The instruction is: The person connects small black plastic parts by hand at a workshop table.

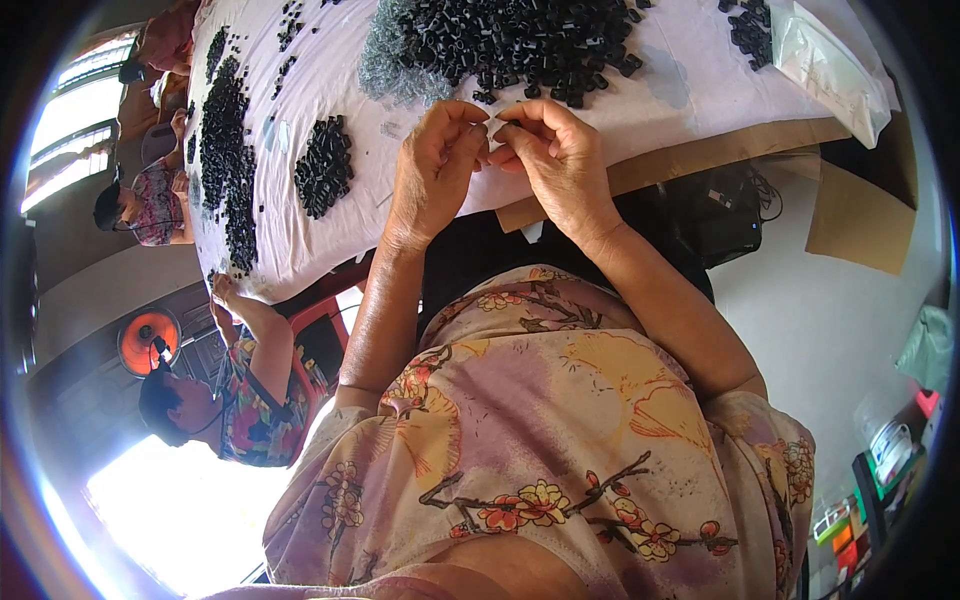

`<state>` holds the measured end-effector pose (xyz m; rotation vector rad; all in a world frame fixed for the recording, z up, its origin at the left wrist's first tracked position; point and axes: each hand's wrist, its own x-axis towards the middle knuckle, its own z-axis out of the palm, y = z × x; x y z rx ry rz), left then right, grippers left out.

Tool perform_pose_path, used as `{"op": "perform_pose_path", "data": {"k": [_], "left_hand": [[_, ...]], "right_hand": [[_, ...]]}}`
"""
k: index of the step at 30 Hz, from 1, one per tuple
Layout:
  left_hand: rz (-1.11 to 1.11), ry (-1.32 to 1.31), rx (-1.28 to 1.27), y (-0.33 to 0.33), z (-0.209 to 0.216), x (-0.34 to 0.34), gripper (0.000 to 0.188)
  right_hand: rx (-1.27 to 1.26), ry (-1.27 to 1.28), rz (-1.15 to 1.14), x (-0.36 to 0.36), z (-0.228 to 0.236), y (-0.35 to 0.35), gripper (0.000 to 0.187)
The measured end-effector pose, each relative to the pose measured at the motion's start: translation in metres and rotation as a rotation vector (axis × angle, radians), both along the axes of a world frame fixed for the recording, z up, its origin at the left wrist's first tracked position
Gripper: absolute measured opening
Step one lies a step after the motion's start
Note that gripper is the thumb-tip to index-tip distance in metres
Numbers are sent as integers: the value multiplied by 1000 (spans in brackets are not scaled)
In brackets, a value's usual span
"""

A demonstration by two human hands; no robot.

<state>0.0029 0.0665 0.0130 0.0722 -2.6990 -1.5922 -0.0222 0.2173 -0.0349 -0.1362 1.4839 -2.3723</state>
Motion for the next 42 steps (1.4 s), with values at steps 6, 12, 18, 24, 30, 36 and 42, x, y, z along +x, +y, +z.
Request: {"op": "perform_pose_path", "data": {"k": [6,12,18,24,30,36,42], "left_hand": [[-6,13,7,2,3,-1,14],[-28,18,-8,4,8,-4,14],[-51,17,-66,2,8,-4,13],[-65,10,-147,2,12,-4,15],[-83,54,-236,2,10,-4,17],[-153,135,-339,4,16,-2,18],[-123,59,-293,1,13,-2,18]], "right_hand": [[115,84,-76,2,0,-1,15],[227,211,-77,4,-10,-4,14],[334,310,-77,4,-6,-2,13],[361,400,-107,4,-9,-3,15],[362,420,-137,5,-10,-4,16],[336,354,-87,8,-7,-3,13],[163,176,-8,7,-1,-4,10]]}}
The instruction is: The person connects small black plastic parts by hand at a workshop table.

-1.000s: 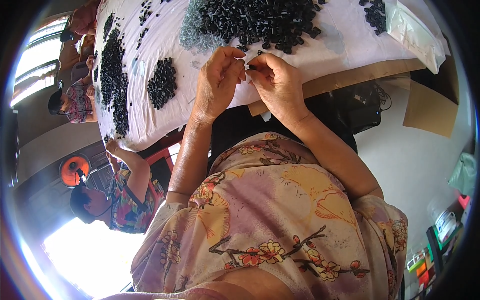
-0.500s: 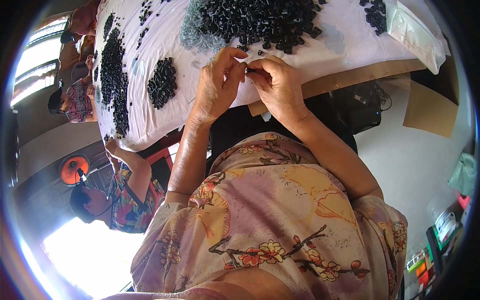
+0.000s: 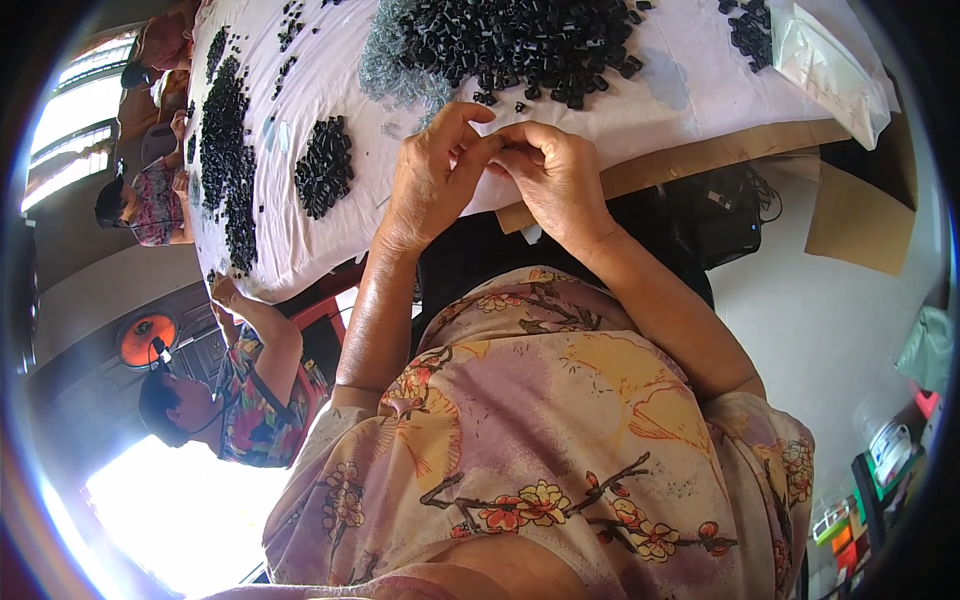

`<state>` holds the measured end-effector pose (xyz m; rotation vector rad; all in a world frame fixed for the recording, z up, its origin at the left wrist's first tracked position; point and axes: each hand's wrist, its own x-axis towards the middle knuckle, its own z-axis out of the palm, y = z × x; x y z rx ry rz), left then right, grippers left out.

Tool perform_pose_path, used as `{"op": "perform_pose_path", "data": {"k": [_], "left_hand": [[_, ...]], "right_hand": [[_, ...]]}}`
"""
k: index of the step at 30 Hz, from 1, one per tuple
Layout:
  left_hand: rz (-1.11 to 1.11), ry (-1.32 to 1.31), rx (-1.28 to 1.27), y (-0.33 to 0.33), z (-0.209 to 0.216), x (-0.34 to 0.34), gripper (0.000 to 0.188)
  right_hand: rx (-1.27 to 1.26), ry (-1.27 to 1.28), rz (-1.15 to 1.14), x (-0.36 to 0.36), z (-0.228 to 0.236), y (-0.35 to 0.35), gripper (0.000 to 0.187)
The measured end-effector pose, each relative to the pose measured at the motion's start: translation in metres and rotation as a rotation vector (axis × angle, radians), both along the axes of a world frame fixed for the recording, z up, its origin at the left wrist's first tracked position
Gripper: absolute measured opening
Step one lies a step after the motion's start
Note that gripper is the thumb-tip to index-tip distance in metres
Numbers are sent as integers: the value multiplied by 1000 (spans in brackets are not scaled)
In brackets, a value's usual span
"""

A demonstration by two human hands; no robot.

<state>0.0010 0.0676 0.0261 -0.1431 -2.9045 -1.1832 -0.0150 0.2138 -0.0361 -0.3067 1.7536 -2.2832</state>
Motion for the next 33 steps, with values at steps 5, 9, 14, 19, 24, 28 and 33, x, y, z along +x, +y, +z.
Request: {"op": "perform_pose_path", "data": {"k": [5,9,14,19,24,28,33], "left_hand": [[142,186,73,-13,-15,-14,6],[94,253,13,-7,-17,-25,5],[-24,307,-165,7,-29,-35,12],[-38,286,-191,10,-34,-37,11],[-24,222,-221,6,-32,-31,12],[-4,164,-167,0,-34,-24,13],[110,45,71,-2,-22,-16,12]], "right_hand": [[-19,-72,-32,1,-4,-2,14],[-57,-2,-176,-5,-2,1,18],[-82,-4,-271,-10,2,4,18],[-121,-51,-254,-10,2,5,16],[-147,-45,-247,-11,-5,5,13],[-131,-64,-220,-10,-2,4,14],[-142,-100,-164,-10,-3,5,15]]}}
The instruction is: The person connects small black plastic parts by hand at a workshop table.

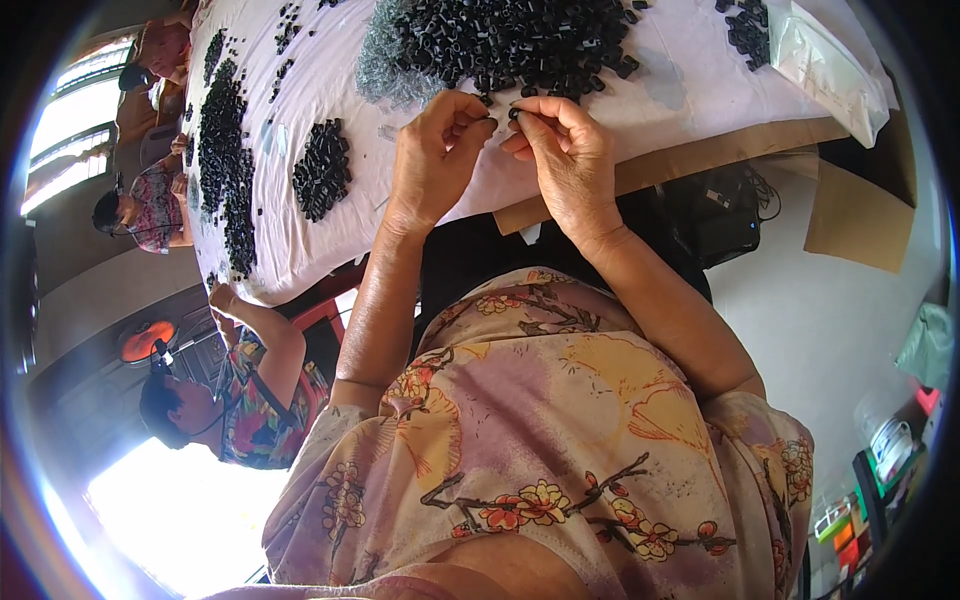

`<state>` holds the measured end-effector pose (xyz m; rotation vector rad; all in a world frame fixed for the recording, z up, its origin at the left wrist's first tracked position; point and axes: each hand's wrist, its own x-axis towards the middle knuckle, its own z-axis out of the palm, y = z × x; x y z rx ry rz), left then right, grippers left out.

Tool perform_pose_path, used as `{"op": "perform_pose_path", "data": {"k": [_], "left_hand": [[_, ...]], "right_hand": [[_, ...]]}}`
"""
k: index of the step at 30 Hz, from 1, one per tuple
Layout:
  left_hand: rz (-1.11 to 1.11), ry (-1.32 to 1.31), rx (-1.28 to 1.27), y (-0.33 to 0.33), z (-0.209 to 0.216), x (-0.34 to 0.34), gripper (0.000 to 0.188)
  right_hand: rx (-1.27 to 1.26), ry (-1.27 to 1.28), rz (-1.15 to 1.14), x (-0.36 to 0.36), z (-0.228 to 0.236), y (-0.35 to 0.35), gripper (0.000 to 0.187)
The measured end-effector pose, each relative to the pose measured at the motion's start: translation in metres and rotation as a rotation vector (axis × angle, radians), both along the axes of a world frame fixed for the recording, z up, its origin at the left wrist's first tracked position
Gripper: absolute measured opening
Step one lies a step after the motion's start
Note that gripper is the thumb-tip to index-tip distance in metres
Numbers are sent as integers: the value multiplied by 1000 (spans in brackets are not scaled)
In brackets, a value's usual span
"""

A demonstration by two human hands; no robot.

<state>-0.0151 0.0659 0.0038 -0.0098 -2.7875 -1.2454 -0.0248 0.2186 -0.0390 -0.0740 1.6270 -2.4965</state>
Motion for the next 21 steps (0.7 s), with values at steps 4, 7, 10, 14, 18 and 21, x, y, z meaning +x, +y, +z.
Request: {"op": "perform_pose_path", "data": {"k": [4,7,10,14,18,21], "left_hand": [[42,-52,261,-2,1,4,10],[52,-63,281,3,7,4,9],[60,-37,270,6,8,4,9],[50,-18,158,10,12,8,8],[51,60,135,12,14,10,8],[49,42,139,8,13,11,10]], "right_hand": [[-36,-32,53,0,-1,-1,14],[-43,-21,90,2,0,-2,13],[-37,-19,111,3,4,-2,12],[-100,-36,115,4,0,-3,10],[-89,-20,127,4,-4,-1,15],[-81,-22,130,4,-3,-2,15]]}}
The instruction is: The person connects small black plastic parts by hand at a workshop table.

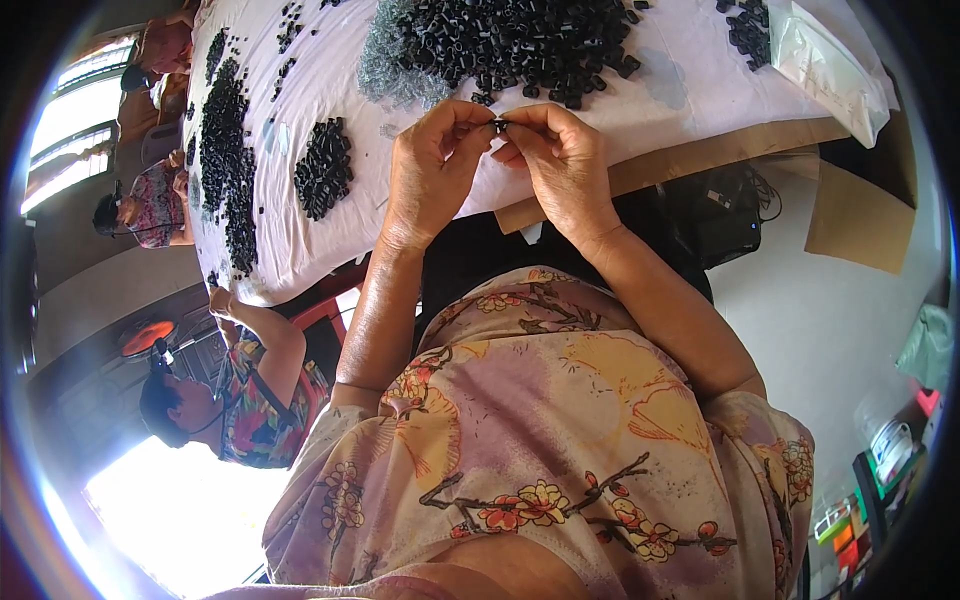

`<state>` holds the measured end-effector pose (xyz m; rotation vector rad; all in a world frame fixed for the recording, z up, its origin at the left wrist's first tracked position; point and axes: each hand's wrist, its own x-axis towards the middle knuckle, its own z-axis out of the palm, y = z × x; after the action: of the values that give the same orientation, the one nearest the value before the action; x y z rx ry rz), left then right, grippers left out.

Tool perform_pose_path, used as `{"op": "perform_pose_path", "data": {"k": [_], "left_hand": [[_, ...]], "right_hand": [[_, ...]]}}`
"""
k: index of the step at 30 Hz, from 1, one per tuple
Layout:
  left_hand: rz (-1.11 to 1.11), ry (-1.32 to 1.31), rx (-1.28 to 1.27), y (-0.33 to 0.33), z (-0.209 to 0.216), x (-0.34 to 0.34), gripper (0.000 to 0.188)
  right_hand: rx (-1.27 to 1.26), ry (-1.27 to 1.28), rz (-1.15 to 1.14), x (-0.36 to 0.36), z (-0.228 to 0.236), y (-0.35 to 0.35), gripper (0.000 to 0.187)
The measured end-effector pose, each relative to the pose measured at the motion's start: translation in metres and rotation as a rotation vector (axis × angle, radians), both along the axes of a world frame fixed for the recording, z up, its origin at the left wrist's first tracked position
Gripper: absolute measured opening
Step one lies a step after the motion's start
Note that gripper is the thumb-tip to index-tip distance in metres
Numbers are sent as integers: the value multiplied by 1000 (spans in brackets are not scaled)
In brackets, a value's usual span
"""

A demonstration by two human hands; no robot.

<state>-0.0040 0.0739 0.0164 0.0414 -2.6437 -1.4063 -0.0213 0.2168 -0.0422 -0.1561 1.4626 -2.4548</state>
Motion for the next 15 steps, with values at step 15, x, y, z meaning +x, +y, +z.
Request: {"op": "perform_pose_path", "data": {"k": [15], "left_hand": [[2,-196,304,-4,7,-4,7]], "right_hand": [[142,169,-90,2,3,-3,6]]}}
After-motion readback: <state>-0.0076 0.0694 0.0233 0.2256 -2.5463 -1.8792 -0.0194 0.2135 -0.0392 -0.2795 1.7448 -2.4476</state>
